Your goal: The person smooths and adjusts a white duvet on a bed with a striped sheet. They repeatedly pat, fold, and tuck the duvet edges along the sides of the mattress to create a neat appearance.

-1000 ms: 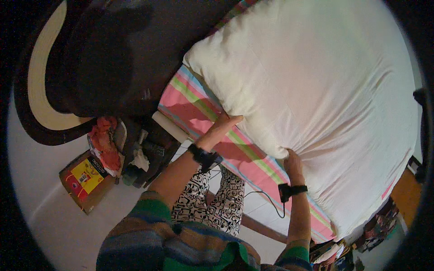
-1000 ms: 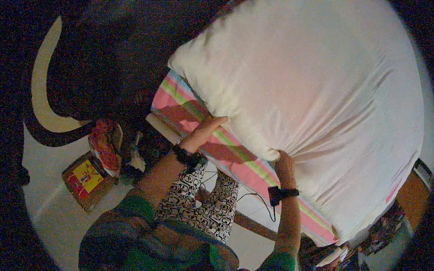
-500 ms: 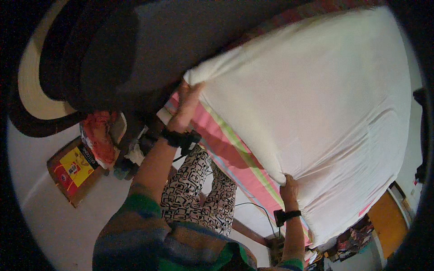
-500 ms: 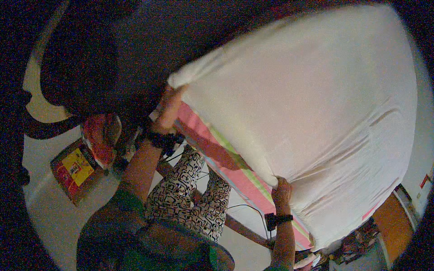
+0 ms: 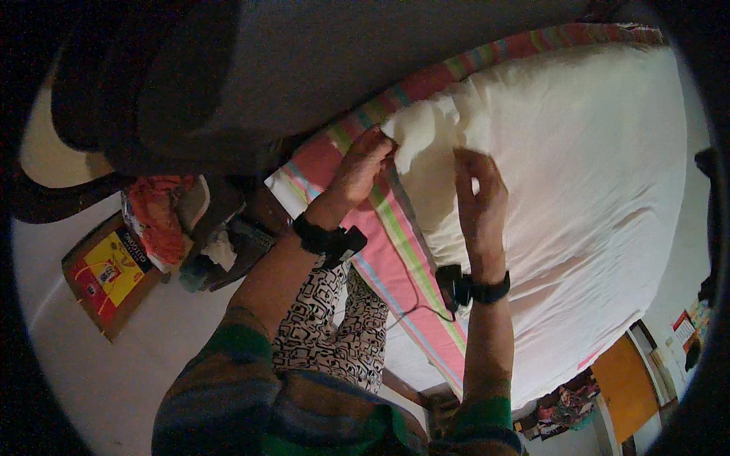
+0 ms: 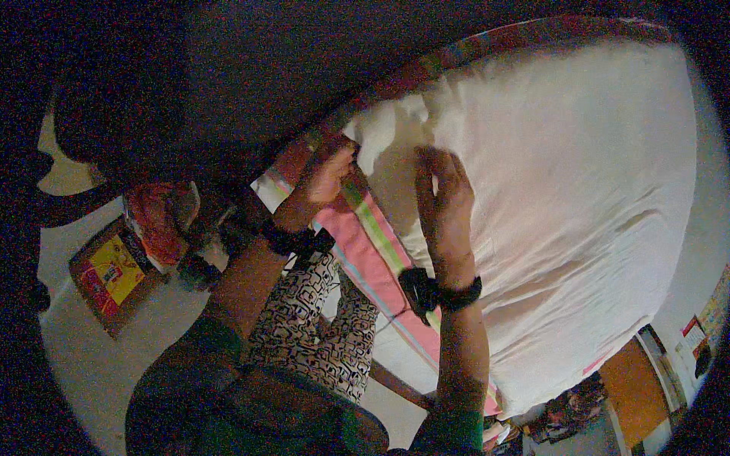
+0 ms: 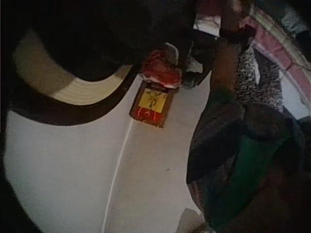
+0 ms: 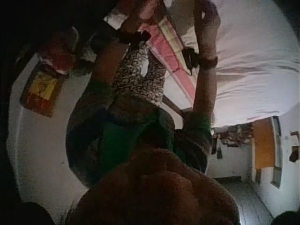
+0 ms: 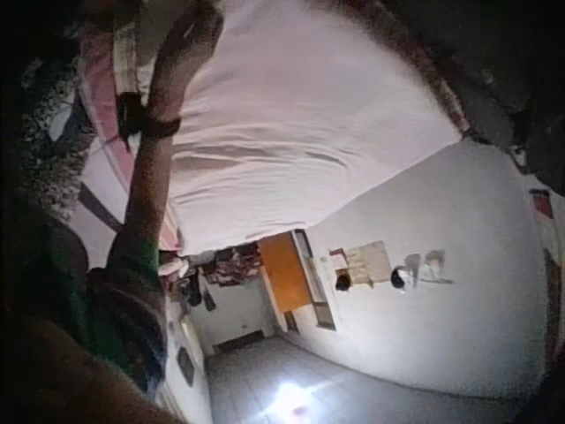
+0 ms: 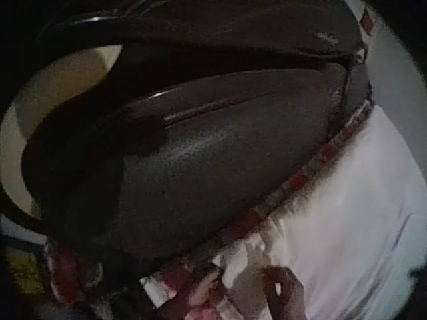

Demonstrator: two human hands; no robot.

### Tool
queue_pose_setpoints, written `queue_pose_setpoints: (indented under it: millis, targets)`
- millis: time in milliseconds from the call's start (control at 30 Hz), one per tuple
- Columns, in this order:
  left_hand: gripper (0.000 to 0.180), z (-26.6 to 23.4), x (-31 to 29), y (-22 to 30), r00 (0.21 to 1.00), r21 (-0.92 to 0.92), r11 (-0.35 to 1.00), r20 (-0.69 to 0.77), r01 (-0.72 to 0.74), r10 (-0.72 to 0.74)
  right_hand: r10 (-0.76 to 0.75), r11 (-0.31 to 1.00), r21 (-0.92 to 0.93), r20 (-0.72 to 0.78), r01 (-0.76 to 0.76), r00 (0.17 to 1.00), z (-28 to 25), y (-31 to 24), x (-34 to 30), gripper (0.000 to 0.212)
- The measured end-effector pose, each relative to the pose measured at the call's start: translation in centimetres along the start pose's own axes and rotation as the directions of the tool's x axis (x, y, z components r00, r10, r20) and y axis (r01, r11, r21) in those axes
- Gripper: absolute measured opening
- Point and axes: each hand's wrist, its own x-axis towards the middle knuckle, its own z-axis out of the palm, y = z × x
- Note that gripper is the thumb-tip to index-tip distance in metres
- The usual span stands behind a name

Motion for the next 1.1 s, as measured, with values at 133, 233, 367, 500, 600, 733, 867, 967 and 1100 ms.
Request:
queue_pose_setpoints:
  millis: [133,233,367,500,600,733,867,967,1100]
  targets:
    - [0.015,1.1,0.4,0.1,0.972,0.123,0.964,0.023,-0.237,0.236,0.054,0.99,0.122,0.092,-0.065,0.994,1.6,0.4,3.0,0.02]
    - [0.009,1.0,-0.1,0.6,0.958,0.229,0.937,-0.055,-0.264,0.283,0.15,0.933,0.284,0.25,-0.22,0.957,1.5,0.9,2.8,0.026]
    - [0.006,0.9,-0.8,1.4,0.964,0.239,0.936,-0.001,-0.258,0.266,0.199,0.879,0.344,0.366,-0.331,0.909,1.8,0.6,2.8,0.026]
    - [0.006,0.5,-1.1,2.3,0.943,0.27,0.904,0.115,-0.332,0.312,0.098,0.921,0.303,0.424,-0.244,0.9,1.9,0.3,3.4,0.02]
    - [0.008,-0.1,-1.6,3.2,0.977,0.307,0.938,-0.089,-0.159,0.194,0.174,0.893,0.311,0.428,-0.325,0.887,1.2,0.4,3.3,0.02]
    - [0.012,0.3,-1.8,3.2,0.969,0.185,0.963,-0.111,-0.196,0.219,0.269,0.817,0.408,0.358,-0.408,0.894,0.5,0.8,2.8,0.016]
    - [0.015,1.6,-2.5,1.5,0.905,0.217,0.946,-0.301,-0.242,0.301,0.207,0.835,0.431,0.328,-0.341,0.922,1.4,0.8,2.5,0.013]
    - [0.016,2.0,-2.8,0.6,0.97,0.17,0.98,-0.196,-0.108,0.141,0.193,0.832,0.449,0.315,-0.325,0.929,2.2,0.7,2.2,0.01]
    - [0.017,2.2,-2.6,0.5,0.961,0.342,0.903,0.003,-0.26,0.276,0.209,0.849,0.398,0.351,-0.347,0.913,2.9,0.8,2.2,0.007]
